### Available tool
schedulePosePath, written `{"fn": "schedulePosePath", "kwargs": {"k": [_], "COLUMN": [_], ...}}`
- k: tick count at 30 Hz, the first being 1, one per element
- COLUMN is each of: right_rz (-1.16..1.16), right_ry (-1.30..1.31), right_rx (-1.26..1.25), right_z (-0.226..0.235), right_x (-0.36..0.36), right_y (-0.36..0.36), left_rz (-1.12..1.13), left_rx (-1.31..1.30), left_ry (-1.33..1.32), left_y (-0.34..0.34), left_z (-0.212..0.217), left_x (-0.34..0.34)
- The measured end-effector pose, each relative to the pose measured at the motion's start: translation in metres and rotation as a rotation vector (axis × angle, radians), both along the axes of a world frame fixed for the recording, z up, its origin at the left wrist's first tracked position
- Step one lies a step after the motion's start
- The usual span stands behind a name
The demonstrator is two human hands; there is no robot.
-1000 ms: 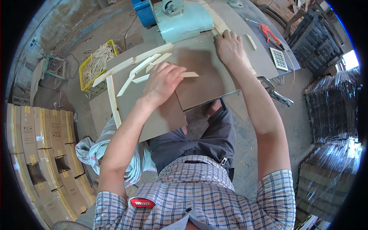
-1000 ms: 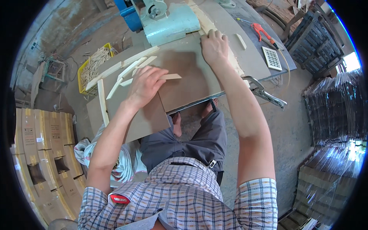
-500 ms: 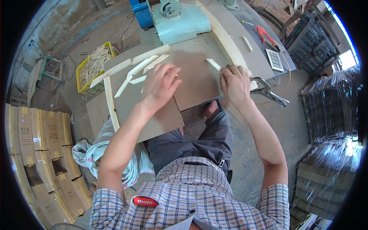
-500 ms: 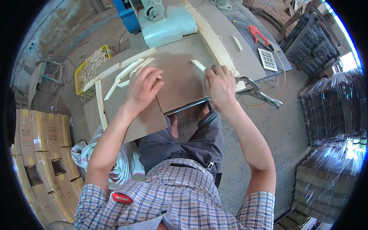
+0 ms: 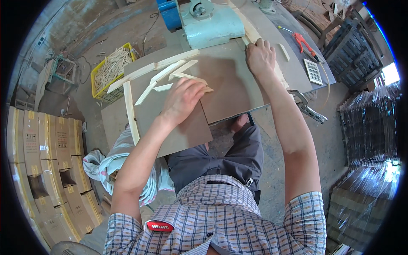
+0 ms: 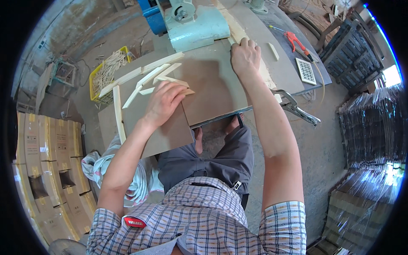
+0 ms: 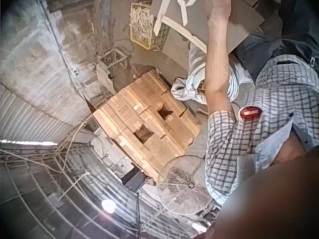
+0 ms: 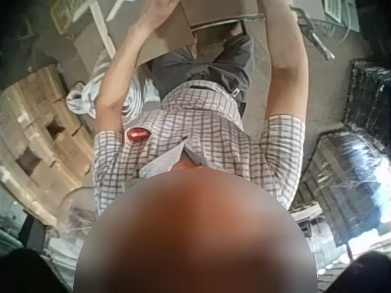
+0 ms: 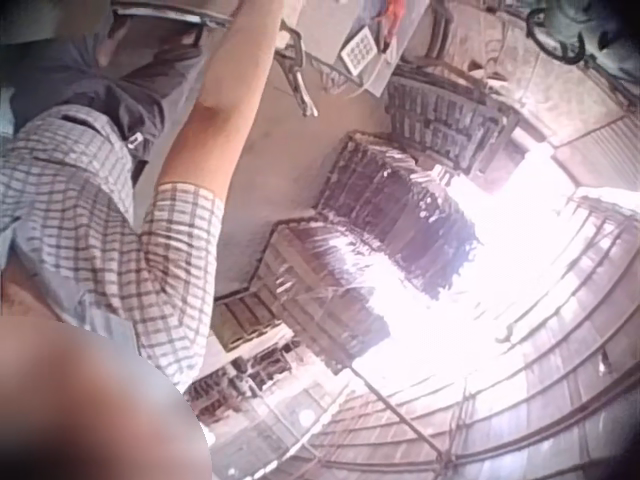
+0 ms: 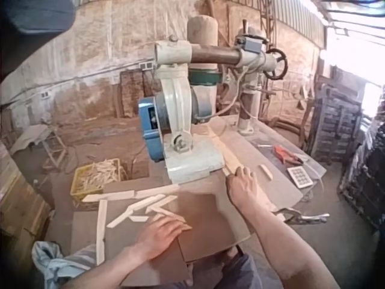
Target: Fitting and assembling small wooden slats into a decorative lattice frame.
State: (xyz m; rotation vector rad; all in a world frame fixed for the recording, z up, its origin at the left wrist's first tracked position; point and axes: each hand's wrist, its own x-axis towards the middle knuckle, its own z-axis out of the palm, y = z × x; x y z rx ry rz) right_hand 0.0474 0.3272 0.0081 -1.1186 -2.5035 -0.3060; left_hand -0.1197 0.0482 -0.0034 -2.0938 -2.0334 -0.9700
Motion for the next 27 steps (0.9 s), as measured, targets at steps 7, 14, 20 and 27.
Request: {"fn": "schedulePosePath", "kwargs": {"k": [7,14,20,27], "right_rz": [0.563,0.573,0.246,0.030], "right_ry": [0.375,0.230,0.200,-0.103], "right_rx": [-0.365,-0.385,-0.047,0.105], "right_z": [-0.015,-0.012,-0.011,-0.011], "right_x": [-0.005,-0.022,0.080,0.059], "right_y": [-0.096,-0.129,-0.103,-0.043], "left_rz": [0.068,-0.003,-0.032,-0.126], "left_rx": [-0.013,-0.057,-0.002,0.028], "left_ry": [0.017,-0.034,-0.081,-0.064], "left_y": [-0.026,-0.044,-0.032,0.028], "left_z": [0.003,0.006,0.000,-0.005], "left_x": [-0.006,-0.009,-0.002,0.016]}}
